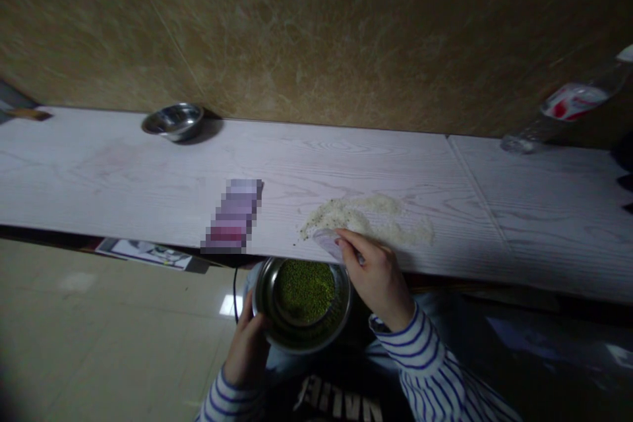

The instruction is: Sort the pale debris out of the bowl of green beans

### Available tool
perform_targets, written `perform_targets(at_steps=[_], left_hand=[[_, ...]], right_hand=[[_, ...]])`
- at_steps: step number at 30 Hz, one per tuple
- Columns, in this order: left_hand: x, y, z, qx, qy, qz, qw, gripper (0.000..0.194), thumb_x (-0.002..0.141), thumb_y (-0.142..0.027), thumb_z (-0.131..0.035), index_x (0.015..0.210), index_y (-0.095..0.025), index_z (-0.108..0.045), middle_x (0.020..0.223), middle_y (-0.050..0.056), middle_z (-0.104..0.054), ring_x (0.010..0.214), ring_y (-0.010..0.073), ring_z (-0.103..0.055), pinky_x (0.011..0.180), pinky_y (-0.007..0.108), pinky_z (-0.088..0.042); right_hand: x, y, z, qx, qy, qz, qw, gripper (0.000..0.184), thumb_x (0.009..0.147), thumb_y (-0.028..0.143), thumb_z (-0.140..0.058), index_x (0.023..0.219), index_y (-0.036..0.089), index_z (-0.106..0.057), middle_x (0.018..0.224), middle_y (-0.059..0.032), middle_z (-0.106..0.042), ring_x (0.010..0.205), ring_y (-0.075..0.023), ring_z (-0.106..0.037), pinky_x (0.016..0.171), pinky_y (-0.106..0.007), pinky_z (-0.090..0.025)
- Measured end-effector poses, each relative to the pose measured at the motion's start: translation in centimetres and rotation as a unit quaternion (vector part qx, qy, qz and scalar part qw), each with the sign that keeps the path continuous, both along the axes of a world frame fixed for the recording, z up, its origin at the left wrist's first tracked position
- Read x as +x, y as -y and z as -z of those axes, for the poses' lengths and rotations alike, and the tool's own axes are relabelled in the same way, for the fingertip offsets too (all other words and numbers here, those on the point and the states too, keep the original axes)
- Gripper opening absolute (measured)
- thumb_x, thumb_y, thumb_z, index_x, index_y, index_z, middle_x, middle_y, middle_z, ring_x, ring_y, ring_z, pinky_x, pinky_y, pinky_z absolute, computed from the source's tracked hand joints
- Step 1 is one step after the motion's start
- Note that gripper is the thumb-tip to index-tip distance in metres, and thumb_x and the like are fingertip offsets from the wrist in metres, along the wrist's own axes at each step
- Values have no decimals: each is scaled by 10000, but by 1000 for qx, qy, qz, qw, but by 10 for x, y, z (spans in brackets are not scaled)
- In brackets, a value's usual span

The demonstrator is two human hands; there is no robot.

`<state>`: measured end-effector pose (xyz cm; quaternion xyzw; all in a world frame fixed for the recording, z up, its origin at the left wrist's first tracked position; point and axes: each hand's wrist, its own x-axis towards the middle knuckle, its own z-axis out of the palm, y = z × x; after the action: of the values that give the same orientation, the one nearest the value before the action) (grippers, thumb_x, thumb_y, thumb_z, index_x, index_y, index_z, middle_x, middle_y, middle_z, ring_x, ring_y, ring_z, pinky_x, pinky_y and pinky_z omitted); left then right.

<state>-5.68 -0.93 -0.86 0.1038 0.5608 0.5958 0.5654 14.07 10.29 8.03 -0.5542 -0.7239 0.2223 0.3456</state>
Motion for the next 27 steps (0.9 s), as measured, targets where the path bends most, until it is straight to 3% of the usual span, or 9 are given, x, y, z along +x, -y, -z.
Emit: perform_targets(at_steps=[9,14,27], left_hand=[[-3,2,6,0,45,-18,999,614,633,-227,-730,1236,-303,-642,1295,37,-682,1299,346,-522,1091,486,-397],[-3,3,5,12,49,-25,998,599,654,-226,-724,1243,-292,-642,1312,43,-674,1313,339,-513,1112,495,-369],[-3,2,5,20,41,-13,999,606,637,-206,-723,1232,-293,-652,1258,29,-696,1302,328,-522,1102,470,-389]], right_hand=[[-10,-2,-2,6,8,-17,1000,273,923,253,-549,1094,195,-754,1016,-82,-790,821,-217,-766,778,-343,-634],[-13,-2,-2,2,-2,-37,999,276,931,252,-546,1111,193,-746,1056,-84,-782,906,-221,-758,824,-344,-624],[-11,-1,1,-12,-8,-36,999,285,937,263,-544,1127,182,-741,1046,-85,-784,874,-213,-758,805,-335,-621]])
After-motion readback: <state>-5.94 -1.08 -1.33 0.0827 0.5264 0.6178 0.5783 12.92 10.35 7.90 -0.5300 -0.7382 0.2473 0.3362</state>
